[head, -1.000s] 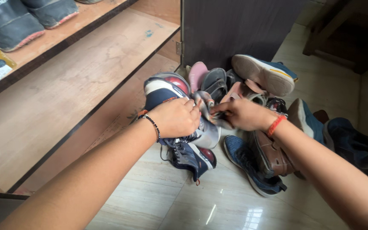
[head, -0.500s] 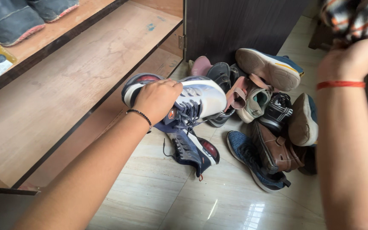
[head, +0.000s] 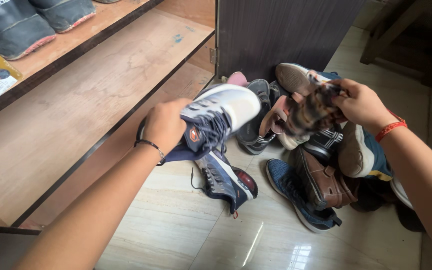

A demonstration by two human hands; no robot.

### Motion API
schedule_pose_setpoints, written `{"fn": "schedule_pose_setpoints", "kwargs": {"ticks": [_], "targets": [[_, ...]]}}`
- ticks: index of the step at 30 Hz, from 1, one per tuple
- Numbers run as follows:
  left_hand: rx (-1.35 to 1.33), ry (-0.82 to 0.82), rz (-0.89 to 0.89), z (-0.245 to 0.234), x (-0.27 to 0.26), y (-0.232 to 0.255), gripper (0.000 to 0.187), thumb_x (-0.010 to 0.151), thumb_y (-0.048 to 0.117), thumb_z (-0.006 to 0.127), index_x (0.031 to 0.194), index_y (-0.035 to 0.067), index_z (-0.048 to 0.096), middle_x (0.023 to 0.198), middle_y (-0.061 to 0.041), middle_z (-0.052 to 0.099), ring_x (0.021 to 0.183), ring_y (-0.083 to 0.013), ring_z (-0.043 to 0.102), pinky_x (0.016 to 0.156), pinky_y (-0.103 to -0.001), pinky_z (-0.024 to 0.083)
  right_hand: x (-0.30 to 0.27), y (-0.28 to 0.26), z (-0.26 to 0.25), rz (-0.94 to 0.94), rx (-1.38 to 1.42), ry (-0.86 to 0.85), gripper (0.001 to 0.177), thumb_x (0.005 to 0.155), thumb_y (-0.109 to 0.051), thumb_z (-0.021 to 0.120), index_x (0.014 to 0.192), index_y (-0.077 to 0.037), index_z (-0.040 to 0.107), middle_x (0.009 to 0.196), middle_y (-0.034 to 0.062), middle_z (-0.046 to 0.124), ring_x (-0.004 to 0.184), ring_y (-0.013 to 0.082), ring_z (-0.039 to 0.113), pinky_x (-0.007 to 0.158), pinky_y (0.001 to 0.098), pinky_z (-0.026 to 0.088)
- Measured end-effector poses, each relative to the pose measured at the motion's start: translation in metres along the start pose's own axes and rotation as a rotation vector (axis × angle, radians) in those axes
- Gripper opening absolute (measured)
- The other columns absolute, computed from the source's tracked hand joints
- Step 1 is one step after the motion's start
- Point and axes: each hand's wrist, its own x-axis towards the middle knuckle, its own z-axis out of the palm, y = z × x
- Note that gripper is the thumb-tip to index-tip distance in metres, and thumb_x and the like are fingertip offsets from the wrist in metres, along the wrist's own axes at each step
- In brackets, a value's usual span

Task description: The person cleans a pair of sneakers using a cloth, wiping the exterior surfaces and laces. The person then places the cleaned sneakers on a shelf in a shoe cabinet.

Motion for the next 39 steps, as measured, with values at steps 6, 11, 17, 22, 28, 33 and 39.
{"fn": "schedule_pose_setpoints", "kwargs": {"ticks": [6, 11, 17, 22, 28, 33, 39], "targets": [[-0.293, 0.22, -0.284, 0.048, 0.01, -0.045, 0.04, 0.077, -0.004, 0.054, 0.111, 0.002, 0.075, 0.106, -0.022, 0.074, 0.101, -0.0333, 0.074, 0.09, -0.039, 0.056, 0.0, -0.04, 0.034, 0.023, 0.813, 0.028, 0.038, 0.097, -0.008, 0.055, 0.133, -0.017, 0.06, 0.115, 0.0069, 0.068, 0.097, 0.0205, 0.073, 0.077, 0.0378, 0.064], [-0.495, 0.332, -0.514, 0.087, -0.008, -0.06, 0.041, 0.078, -0.005, 0.052, 0.111, 0.0, 0.077, 0.1, -0.021, 0.077, 0.092, -0.0288, 0.074, 0.086, -0.037, 0.055, 0.009, -0.089, 0.114, -0.17, 0.903, 0.028, 0.044, 0.088, 0.003, 0.059, 0.128, -0.012, 0.069, 0.1, 0.0027, 0.07, 0.084, 0.0128, 0.066, 0.069, 0.0264, 0.056], [-0.989, 0.412, -0.769, 0.117, -0.024, -0.049, 0.036, 0.076, -0.008, 0.057, 0.105, -0.004, 0.077, 0.089, -0.008, 0.074, 0.076, -0.0141, 0.064, 0.07, -0.028, 0.051, -0.013, -0.101, 0.189, -0.13, 0.905, -0.013, 0.05, 0.089, 0.001, 0.058, 0.137, -0.013, 0.064, 0.095, 0.0033, 0.067, 0.074, 0.0129, 0.06, 0.064, 0.0278, 0.051], [-0.988, 0.383, -0.785, 0.119, -0.023, -0.026, 0.034, 0.077, -0.005, 0.059, 0.105, -0.002, 0.077, 0.086, -0.007, 0.074, 0.07, -0.0137, 0.061, 0.064, -0.028, 0.049, -0.024, -0.082, 0.217, -0.196, 0.905, -0.274, 0.053, 0.09, -0.001, 0.058, 0.141, -0.014, 0.054, 0.095, 0.0007, 0.066, 0.074, 0.0084, 0.061, 0.067, 0.0245, 0.054], [-0.787, 0.423, -0.749, 0.119, -0.005, -0.017, 0.036, 0.077, -0.001, 0.056, 0.105, 0.001, 0.078, 0.088, -0.009, 0.077, 0.075, -0.014, 0.069, 0.072, -0.027, 0.053, -0.031, -0.066, 0.229, -0.085, 0.952, -0.2, 0.05, 0.088, 0.0, 0.056, 0.137, -0.005, 0.062, 0.096, 0.0012, 0.066, 0.076, 0.0081, 0.056, 0.066, 0.0228, 0.045], [-0.827, 0.511, -0.801, 0.132, 0.01, -0.03, 0.034, 0.078, -0.002, 0.057, 0.107, -0.002, 0.076, 0.088, -0.009, 0.076, 0.073, -0.0135, 0.067, 0.07, -0.027, 0.053, -0.032, -0.057, 0.215, 0.029, 0.838, -0.462, 0.041, 0.084, 0.0, 0.056, 0.122, 0.001, 0.071, 0.085, 0.0027, 0.067, 0.069, 0.0102, 0.057, 0.059, 0.0245, 0.047], [-1.07, 0.408, -0.707, 0.135, -0.013, -0.05, 0.035, 0.082, -0.011, 0.053, 0.108, -0.006, 0.076, 0.087, -0.005, 0.07, 0.068, -0.0109, 0.055, 0.06, -0.026, 0.044, -0.014, -0.053, 0.189, -0.092, 1.046, 0.048, 0.05, 0.081, 0.008, 0.056, 0.128, -0.007, 0.066, 0.093, 0.0023, 0.07, 0.076, 0.012, 0.066, 0.061, 0.0258, 0.051]]}}
